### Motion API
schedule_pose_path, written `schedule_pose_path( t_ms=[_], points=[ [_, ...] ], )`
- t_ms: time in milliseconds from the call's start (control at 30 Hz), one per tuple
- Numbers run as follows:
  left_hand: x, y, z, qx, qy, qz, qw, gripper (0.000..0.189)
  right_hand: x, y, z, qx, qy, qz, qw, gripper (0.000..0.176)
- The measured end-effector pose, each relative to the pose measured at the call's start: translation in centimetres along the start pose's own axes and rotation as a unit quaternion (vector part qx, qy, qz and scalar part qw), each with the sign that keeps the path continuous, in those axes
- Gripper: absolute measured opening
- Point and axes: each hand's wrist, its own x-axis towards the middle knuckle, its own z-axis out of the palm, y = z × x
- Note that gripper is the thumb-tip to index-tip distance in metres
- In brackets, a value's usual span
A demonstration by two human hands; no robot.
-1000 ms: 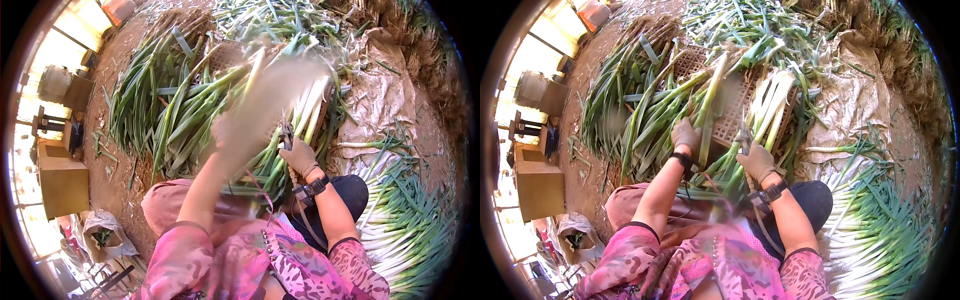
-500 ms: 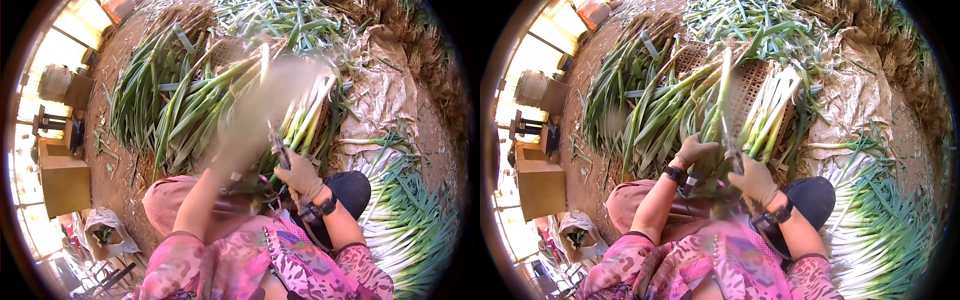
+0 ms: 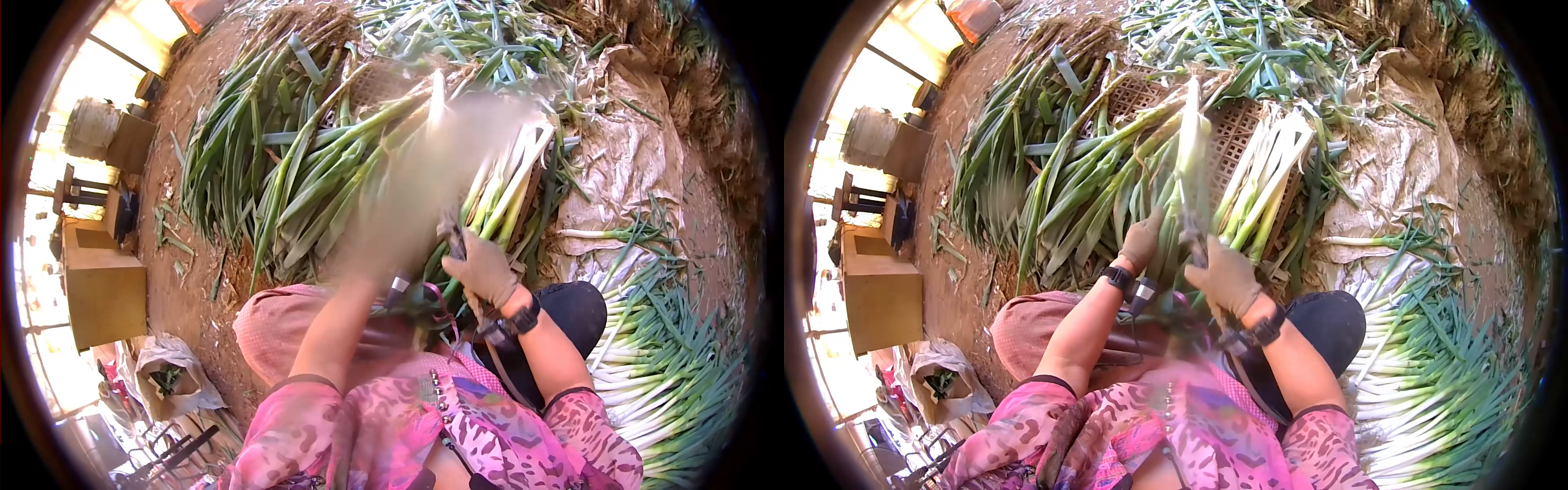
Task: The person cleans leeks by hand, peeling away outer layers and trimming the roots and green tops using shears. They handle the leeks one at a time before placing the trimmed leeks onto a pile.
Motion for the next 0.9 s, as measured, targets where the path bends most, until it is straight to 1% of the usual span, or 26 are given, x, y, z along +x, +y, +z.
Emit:
schedule_pose_path(
  t_ms=[67, 100, 133, 167, 200, 233, 300, 400, 433, 500, 533, 600, 633, 700, 733, 767, 833, 867, 900],
  points=[
    [1.2, -1.2, 0.8, -0.072, 0.045, -0.017, 0.996, 0.072, -1.3, 0.3, 0.7, -0.018, 0.002, 0.006, 1.0, 0.051],
    [1.6, -1.4, 0.8, -0.085, 0.033, -0.035, 0.995, 0.067, -1.8, 0.5, 0.9, -0.024, 0.01, 0.015, 1.0, 0.052],
    [1.8, -1.6, 1.2, 0.016, 0.054, -0.015, 0.998, 0.065, -2.1, 0.7, 0.9, -0.028, 0.02, 0.025, 0.999, 0.053],
    [1.8, -1.9, 1.8, 0.118, 0.074, 0.006, 0.99, 0.063, -2.0, 0.7, 0.5, -0.018, 0.021, 0.042, 0.999, 0.055],
    [1.9, -2.0, 2.4, 0.219, 0.095, 0.029, 0.971, 0.061, -1.8, 1.0, 0.4, -0.016, 0.029, 0.045, 0.998, 0.056],
    [0.0, 0.7, 2.8, 0.259, 0.126, -0.014, 0.958, 0.057, -1.5, 1.5, 0.5, -0.014, 0.036, 0.047, 0.998, 0.056],
    [-1.4, 2.9, 2.7, 0.301, 0.214, 0.153, 0.917, 0.054, -1.0, 1.7, 0.4, -0.012, 0.043, 0.057, 0.997, 0.056],
    [-2.8, 5.8, 3.5, 0.252, 0.193, 0.236, 0.918, 0.048, 0.3, 2.0, 0.0, 0.0, 0.04, 0.087, 0.995, 0.055],
    [-3.1, 6.8, 4.2, 0.213, 0.176, 0.221, 0.935, 0.048, 0.9, 2.0, -0.2, -0.004, 0.051, 0.078, 0.996, 0.054],
    [-4.2, 9.7, 3.3, 0.217, 0.062, 0.187, 0.956, 0.05, 2.1, 1.8, -0.7, -0.011, 0.075, 0.06, 0.995, 0.052],
    [-5.1, 11.7, 2.7, 0.219, 0.005, 0.168, 0.961, 0.052, 2.7, 1.8, -1.1, 0.025, 0.089, 0.058, 0.994, 0.051],
    [-2.3, 8.0, 3.9, 0.104, -0.048, 0.178, 0.977, 0.051, 3.4, 1.5, -2.0, 0.099, 0.115, 0.054, 0.987, 0.049],
    [-1.4, 7.0, 4.0, 0.048, -0.073, 0.182, 0.979, 0.051, 3.3, 0.9, -2.5, 0.099, 0.139, 0.052, 0.984, 0.049],
    [-1.2, 3.9, 4.5, 0.098, -0.081, 0.205, 0.97, 0.055, 3.4, 1.0, -2.7, 0.059, 0.096, 0.077, 0.991, 0.05],
    [-2.5, 3.9, 4.5, 0.101, -0.092, 0.198, 0.971, 0.056, 3.4, 1.2, -2.8, 0.038, 0.071, 0.09, 0.993, 0.051],
    [-3.7, 3.9, 4.5, 0.104, -0.103, 0.192, 0.97, 0.056, 3.8, 2.8, -1.8, 0.01, 0.079, 0.099, 0.992, 0.051],
    [-5.1, 6.5, 3.9, 0.124, -0.122, 0.141, 0.975, 0.054, 3.9, 3.8, -1.5, -0.022, 0.114, 0.107, 0.987, 0.049],
    [-5.3, 6.8, 3.7, 0.133, -0.13, 0.114, 0.976, 0.053, 3.8, 3.9, -1.3, -0.037, 0.13, 0.11, 0.985, 0.048],
    [-5.0, 6.3, 4.0, 0.133, -0.052, 0.167, 0.976, 0.053, 3.2, 3.2, -1.5, -0.024, 0.128, 0.099, 0.986, 0.047]
  ],
)
